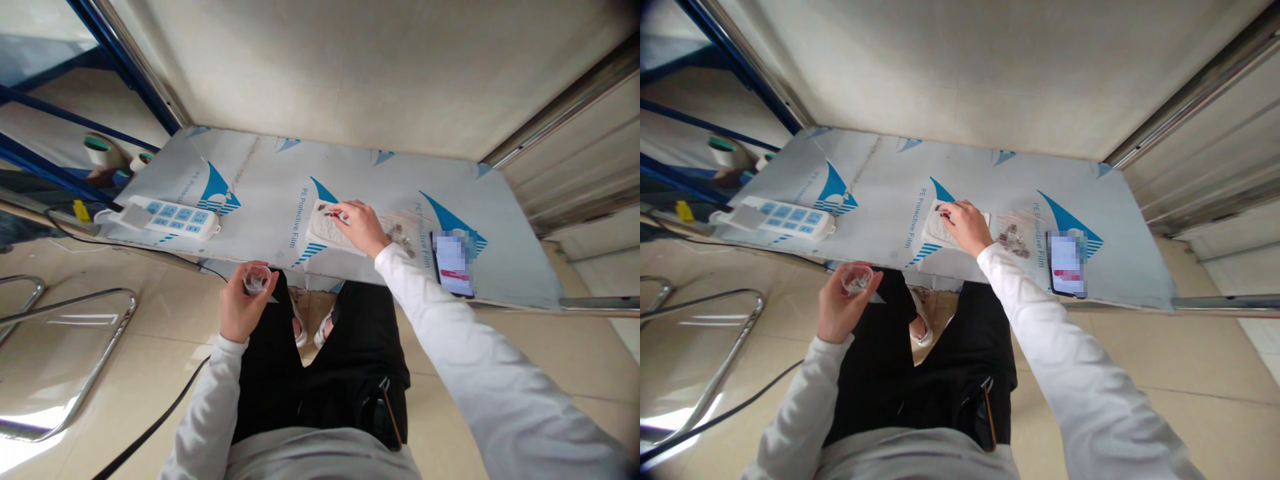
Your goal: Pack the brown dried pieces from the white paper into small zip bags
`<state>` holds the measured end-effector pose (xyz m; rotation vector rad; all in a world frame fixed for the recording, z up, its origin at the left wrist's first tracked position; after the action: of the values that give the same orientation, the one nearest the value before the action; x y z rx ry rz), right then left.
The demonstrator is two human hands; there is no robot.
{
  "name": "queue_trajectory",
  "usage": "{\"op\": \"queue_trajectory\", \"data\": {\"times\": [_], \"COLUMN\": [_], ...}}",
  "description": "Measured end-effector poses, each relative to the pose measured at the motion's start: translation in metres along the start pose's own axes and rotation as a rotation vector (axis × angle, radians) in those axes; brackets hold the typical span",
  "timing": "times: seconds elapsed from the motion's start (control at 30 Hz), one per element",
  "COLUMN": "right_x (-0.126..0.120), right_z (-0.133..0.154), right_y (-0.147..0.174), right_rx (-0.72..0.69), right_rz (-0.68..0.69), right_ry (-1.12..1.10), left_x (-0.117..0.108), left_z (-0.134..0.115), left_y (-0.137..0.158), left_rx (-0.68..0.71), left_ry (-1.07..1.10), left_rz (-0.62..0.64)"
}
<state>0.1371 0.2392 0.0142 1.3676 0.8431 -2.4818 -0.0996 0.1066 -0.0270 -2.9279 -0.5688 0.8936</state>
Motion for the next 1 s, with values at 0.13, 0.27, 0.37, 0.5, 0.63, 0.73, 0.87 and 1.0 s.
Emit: {"op": "queue_trajectory", "data": {"times": [0.13, 0.27, 0.37, 0.5, 0.63, 0.73, 0.87, 1.0], "right_x": [-0.002, -0.005, -0.012, -0.017, -0.013, -0.005, -0.002, -0.008], "right_z": [0.01, 0.019, 0.037, 0.082, 0.122, 0.136, 0.15, 0.149], "right_y": [0.008, 0.012, 0.017, 0.03, 0.045, 0.052, 0.059, 0.057], "right_rx": [-0.048, -0.039, 0.018, 0.061, 0.014, -0.048, -0.158, -0.286], "right_rz": [-0.023, -0.042, -0.05, -0.016, 0.045, 0.111, 0.18, 0.165], "right_ry": [-0.063, -0.134, -0.272, -0.522, -0.563, -0.42, -0.206, -0.349], "left_x": [0.003, 0.001, 0.003, 0.017, 0.03, 0.035, 0.036, 0.036], "left_z": [-0.005, -0.003, -0.007, -0.023, -0.045, -0.058, -0.066, -0.064], "left_y": [0.003, 0.004, 0.005, 0.01, 0.018, 0.024, 0.026, 0.024], "left_rx": [0.023, 0.015, 0.022, 0.064, 0.146, 0.19, 0.202, 0.19], "left_ry": [-0.018, -0.007, -0.006, 0.036, 0.033, 0.054, 0.092, 0.118], "left_rz": [0.009, 0.01, 0.033, 0.126, 0.191, 0.204, 0.192, 0.173]}}
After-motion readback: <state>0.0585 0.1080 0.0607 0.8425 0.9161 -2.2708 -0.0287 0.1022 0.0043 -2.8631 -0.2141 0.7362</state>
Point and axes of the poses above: each hand's wrist, its own y-axis away from the middle knuckle, its own x-axis out of the palm, z = x × y, the point moved 10 cm from there along -y, towards the middle knuckle, and after that the axes turned 5 degrees about -x, right-handed, at the moved point
